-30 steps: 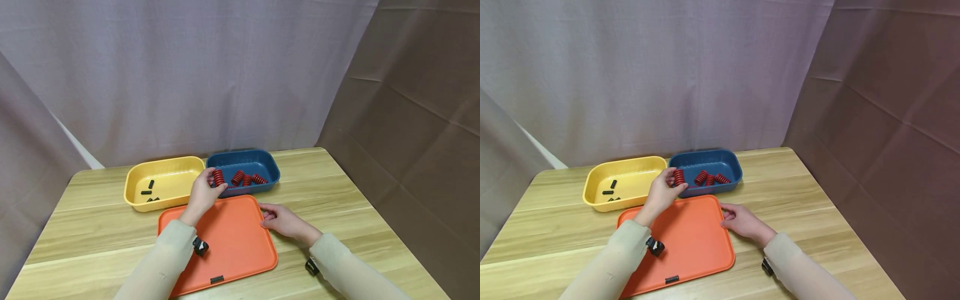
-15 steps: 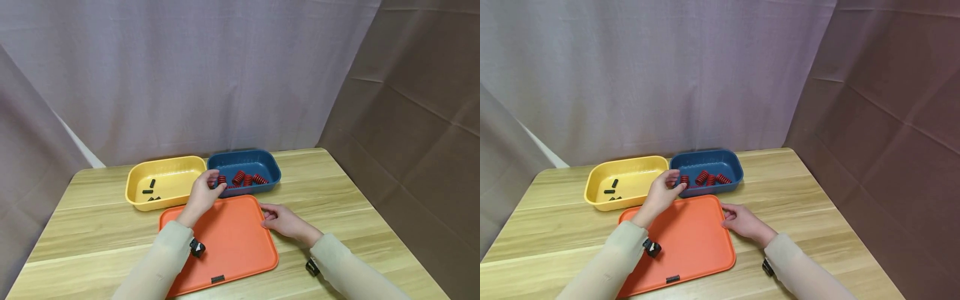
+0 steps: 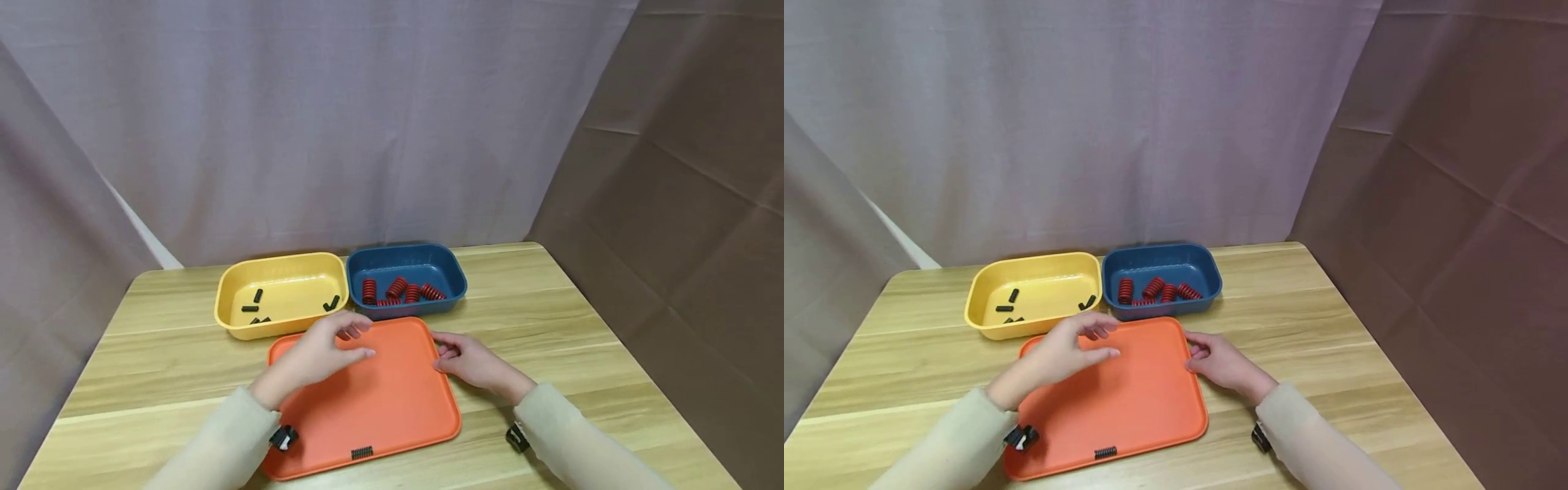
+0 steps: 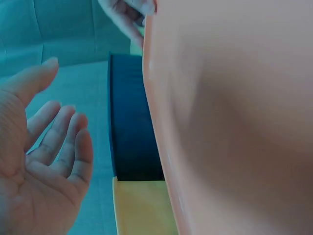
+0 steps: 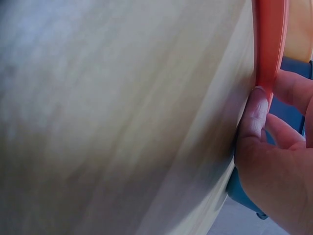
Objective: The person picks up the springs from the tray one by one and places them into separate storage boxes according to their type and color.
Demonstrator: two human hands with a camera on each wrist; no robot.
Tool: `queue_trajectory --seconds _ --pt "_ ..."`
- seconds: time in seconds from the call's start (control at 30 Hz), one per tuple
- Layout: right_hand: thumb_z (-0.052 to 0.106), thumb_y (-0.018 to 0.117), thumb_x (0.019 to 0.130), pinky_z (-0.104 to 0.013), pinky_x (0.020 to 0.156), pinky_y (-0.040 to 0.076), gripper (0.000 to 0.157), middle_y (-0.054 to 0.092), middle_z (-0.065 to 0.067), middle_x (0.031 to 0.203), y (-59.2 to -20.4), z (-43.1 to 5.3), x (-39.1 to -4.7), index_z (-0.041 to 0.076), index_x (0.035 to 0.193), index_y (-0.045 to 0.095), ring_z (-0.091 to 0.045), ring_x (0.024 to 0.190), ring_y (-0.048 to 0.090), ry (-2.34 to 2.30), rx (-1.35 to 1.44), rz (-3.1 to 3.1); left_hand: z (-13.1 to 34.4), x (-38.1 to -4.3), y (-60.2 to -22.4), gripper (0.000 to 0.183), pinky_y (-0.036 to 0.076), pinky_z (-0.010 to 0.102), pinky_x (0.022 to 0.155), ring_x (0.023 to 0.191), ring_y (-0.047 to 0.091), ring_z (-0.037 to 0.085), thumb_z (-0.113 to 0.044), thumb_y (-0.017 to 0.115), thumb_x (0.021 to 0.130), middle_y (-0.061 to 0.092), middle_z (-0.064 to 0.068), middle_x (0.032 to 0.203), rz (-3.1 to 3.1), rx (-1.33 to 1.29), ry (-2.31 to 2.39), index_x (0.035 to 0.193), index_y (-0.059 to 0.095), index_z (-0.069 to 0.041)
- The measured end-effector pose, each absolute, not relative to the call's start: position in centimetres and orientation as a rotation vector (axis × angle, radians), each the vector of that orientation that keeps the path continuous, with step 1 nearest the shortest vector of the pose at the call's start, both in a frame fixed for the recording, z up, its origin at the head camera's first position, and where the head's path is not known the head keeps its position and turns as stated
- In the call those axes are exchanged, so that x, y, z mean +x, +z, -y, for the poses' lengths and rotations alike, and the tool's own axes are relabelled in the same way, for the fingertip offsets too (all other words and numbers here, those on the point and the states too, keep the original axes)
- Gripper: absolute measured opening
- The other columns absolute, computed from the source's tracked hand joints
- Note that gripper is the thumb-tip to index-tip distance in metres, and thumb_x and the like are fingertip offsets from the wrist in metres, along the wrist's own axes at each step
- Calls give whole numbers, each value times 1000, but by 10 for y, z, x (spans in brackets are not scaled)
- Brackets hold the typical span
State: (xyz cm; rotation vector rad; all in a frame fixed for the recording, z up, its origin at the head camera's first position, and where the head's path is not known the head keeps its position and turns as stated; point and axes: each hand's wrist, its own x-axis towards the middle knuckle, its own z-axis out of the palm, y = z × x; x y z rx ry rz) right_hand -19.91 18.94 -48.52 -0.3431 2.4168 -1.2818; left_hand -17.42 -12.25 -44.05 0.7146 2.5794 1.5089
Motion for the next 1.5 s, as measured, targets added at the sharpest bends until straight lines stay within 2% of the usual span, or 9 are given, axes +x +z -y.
queue_trajectory --seconds 0.13,0.2,0.37,0.63,0.87,1.5 --pt "13 70 89 -29 78 49 59 60 -7 103 -484 -190 -199 5 143 46 -18 92 55 -1266 -349 -2434 130 -156 -443 46 48 45 88 100 58 24 -40 78 80 63 -6 110 -2501 768 1411 118 64 -20" --pt "13 70 89 -29 78 49 59 60 -7 103 -483 -189 -199 5 143 46 -18 91 55 -1257 -356 -2440 134 -148 -446 47 49 41 87 98 59 24 -41 79 79 64 -4 109 -2467 795 1358 117 65 -18" --pt "12 69 90 -28 79 49 59 60 -7 102 -483 -189 -198 3 143 45 -19 92 56 -1245 -371 -2441 140 -132 -456 35 51 29 79 89 60 18 -30 82 78 66 -3 98 -2376 899 1256 108 71 -15" --pt "9 68 89 -26 76 48 59 59 -7 99 -483 -188 -198 1 143 44 -19 90 54 -1244 -376 -2442 141 -117 -466 19 49 20 68 75 56 3 -24 83 77 64 -13 83 -2242 953 1111 93 74 -18" --pt "9 67 90 -25 75 48 59 58 -8 100 -483 -188 -198 0 143 44 -18 90 54 -1256 -373 -2440 136 -115 -468 14 48 19 62 66 53 -1 -22 84 75 60 -15 72 -2231 892 1064 83 72 -18" --pt "7 68 89 -24 73 48 60 57 -9 99 -482 -187 -198 1 143 44 -18 88 53 -1261 -378 -2431 130 -112 -472 14 46 18 56 59 49 -3 -19 79 80 55 -17 65 -2286 918 983 73 66 -21"
